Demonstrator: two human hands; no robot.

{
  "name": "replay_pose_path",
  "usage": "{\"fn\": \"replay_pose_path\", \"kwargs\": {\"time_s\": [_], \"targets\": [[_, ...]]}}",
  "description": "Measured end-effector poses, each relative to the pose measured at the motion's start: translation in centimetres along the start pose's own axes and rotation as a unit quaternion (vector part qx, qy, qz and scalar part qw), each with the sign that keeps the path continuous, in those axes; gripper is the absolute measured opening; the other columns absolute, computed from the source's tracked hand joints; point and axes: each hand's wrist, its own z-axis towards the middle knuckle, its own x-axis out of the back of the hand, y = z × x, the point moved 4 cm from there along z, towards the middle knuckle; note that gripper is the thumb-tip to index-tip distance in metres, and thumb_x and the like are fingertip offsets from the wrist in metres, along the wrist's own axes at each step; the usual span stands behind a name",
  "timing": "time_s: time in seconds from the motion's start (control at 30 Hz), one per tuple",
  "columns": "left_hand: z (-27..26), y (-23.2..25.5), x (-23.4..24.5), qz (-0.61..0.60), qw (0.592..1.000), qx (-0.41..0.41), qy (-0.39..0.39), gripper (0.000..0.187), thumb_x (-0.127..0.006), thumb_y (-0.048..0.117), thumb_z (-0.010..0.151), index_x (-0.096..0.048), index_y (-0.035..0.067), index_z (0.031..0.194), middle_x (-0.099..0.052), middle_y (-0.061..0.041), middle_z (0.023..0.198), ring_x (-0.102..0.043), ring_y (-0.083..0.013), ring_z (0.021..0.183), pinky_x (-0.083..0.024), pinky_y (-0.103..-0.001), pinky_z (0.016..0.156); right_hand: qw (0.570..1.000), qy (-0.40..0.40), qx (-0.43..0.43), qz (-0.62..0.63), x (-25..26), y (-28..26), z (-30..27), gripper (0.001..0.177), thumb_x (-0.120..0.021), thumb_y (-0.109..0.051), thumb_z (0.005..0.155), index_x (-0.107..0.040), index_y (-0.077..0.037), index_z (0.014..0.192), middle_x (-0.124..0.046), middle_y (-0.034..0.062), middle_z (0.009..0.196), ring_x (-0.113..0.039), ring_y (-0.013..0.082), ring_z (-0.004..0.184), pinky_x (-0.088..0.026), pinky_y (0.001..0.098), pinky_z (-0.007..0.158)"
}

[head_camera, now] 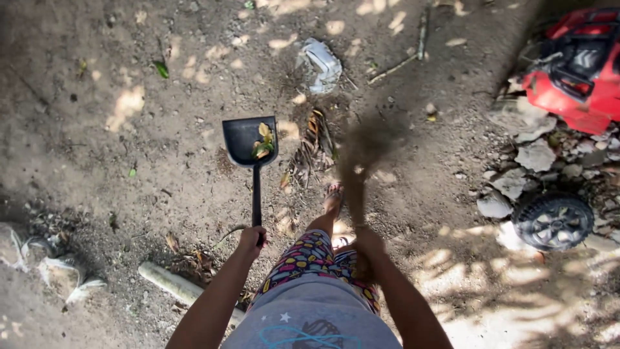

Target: Sweeping dirt and debris from the ground using a stick broom and a dustpan.

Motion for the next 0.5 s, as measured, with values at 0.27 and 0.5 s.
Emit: {"fn": "replay_pose_path", "kwargs": {"time_s": [0.27,0.5], "targets": [[-0.4,0.9,2.8,-0.099,0.995,0.032,-0.011,0.012,-0.053,0.009,0.094,-0.058,-0.002,0.09,-0.052,-0.009,0.065,-0.051,-0.0237,0.055,-0.044,-0.037,0.048,0.988,-0.023,0.09,-0.126,5.0,-12.5,-2.2,0.077,-0.067,-0.022,0.088,-0.033,-0.017,0.157,-0.074,0.0143,0.108,-0.073,0.0333,0.099,-0.06,0.048,0.079],[0.8,1.7,1.1,-0.124,0.992,0.018,-0.023,0.011,-0.055,0.01,0.091,-0.059,0.001,0.088,-0.053,-0.007,0.064,-0.049,-0.0224,0.053,-0.042,-0.036,0.047,0.995,0.067,-0.025,0.065,12.7,-0.4,-9.5,0.075,-0.078,-0.038,0.075,-0.045,-0.029,0.143,-0.075,0.0153,0.105,-0.072,0.0382,0.099,-0.058,0.0511,0.085]]}}
